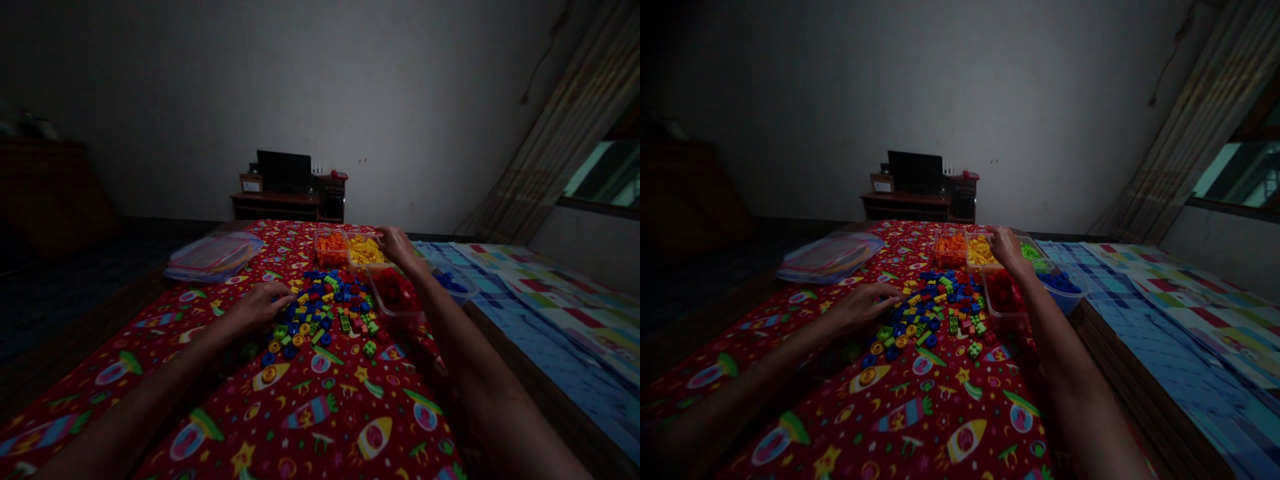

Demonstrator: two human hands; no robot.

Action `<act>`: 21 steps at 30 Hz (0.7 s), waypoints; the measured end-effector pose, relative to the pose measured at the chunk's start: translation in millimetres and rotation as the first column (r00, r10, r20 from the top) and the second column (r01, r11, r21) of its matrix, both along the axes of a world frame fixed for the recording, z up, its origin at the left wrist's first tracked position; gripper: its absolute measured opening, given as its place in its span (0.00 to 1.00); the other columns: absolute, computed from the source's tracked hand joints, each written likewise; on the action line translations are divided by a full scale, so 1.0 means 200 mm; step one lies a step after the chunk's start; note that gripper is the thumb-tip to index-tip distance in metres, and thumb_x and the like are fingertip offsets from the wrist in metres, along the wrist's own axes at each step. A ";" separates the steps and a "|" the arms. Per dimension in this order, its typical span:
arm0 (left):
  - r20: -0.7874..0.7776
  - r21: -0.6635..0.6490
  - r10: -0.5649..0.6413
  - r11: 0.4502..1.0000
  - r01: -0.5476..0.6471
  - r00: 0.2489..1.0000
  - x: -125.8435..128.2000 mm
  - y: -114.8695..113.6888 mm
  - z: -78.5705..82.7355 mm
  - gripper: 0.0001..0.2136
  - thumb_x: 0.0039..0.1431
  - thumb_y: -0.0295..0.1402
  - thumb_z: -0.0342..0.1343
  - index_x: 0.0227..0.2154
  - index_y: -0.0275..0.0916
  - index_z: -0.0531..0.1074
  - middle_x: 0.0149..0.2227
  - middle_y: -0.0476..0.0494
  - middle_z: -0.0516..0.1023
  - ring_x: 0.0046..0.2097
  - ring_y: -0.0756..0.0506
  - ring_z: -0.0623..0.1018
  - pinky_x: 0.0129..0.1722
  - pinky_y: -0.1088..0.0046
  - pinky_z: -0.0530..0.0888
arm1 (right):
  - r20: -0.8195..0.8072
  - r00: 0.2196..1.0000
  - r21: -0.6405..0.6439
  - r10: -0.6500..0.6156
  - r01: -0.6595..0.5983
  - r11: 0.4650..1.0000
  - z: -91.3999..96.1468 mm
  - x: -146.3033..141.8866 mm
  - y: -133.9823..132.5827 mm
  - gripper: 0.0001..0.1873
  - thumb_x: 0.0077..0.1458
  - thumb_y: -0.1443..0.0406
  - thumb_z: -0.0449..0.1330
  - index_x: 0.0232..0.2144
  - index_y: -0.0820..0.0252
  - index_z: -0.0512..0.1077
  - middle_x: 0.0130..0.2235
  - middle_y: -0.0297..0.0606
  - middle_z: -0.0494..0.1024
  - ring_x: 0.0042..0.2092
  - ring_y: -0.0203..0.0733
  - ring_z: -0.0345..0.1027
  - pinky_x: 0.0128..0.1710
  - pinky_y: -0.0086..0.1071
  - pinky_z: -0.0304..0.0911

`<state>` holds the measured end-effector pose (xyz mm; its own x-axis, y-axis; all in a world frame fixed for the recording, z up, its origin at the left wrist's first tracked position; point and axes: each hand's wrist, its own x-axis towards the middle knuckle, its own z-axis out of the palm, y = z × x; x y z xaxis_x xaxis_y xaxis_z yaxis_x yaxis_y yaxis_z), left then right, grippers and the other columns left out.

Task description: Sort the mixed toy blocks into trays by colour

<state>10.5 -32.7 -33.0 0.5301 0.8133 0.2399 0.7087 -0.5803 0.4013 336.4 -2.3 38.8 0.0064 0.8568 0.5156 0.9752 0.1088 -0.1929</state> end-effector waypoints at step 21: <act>-0.127 -0.111 -0.021 0.994 0.007 0.992 -0.16 0.10 -0.06 0.20 0.51 0.40 0.49 0.45 0.37 0.73 0.47 0.40 0.77 0.46 0.41 0.75 0.47 0.68 0.70 | 0.254 0.876 -0.203 0.410 -0.366 0.908 -0.46 -0.45 -0.32 0.12 0.56 0.73 0.51 0.42 0.64 0.70 0.42 0.48 0.71 0.43 0.43 0.61 0.41 0.33 0.56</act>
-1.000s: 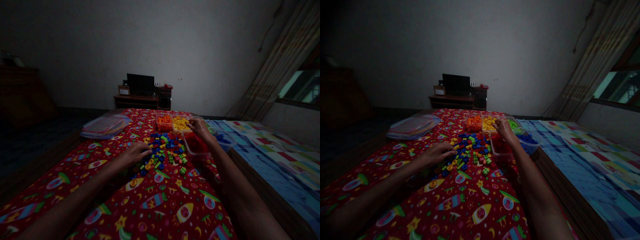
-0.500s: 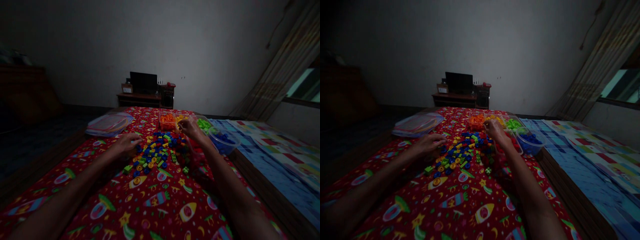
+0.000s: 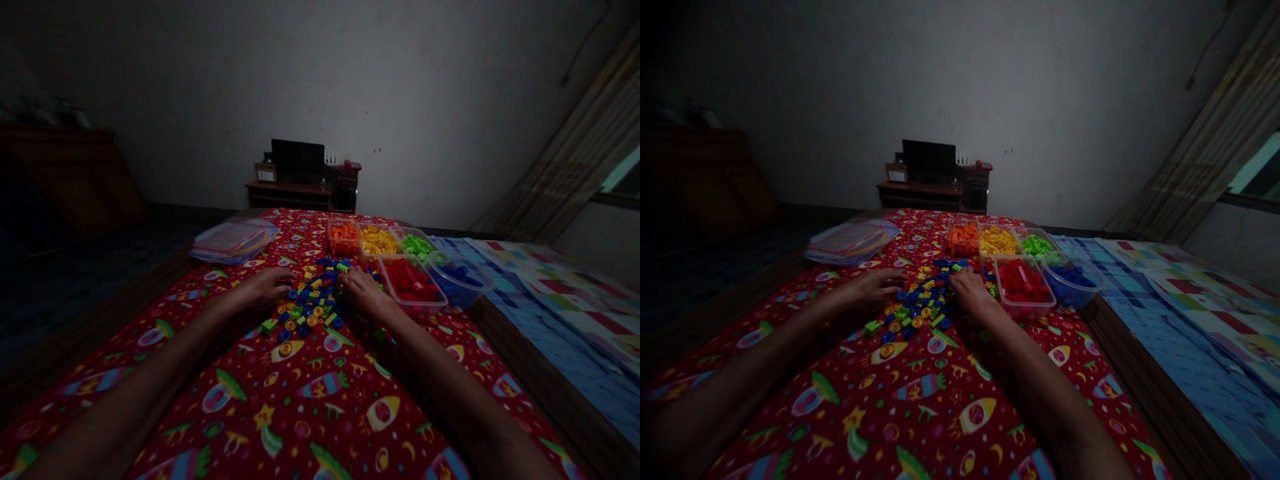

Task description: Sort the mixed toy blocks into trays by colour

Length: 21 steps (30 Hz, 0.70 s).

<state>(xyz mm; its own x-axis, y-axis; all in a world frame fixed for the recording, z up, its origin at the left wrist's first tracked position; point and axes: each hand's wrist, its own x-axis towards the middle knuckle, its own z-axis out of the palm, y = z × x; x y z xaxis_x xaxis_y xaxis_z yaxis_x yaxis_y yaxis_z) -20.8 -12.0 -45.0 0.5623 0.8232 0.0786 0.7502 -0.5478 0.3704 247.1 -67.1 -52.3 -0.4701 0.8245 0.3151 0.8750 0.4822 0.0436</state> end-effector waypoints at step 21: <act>-0.151 -0.188 0.045 0.979 -0.074 0.987 -0.10 -0.02 0.08 0.20 0.43 0.38 0.57 0.43 0.42 0.73 0.39 0.46 0.80 0.38 0.44 0.76 0.34 0.75 0.70 | 0.062 0.984 -0.185 0.165 -0.151 0.971 0.09 -0.31 0.15 0.10 0.55 0.73 0.51 0.29 0.65 0.72 0.27 0.42 0.74 0.25 0.32 0.59 0.25 0.29 0.43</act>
<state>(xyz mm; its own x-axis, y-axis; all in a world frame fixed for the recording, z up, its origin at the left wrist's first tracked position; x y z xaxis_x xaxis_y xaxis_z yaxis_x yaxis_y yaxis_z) -41.0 -16.9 -29.9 0.5054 0.8472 -0.1639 0.8329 -0.4294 0.3492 185.0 -37.9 -33.5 -0.6161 0.7774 0.1268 0.7843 0.6203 0.0080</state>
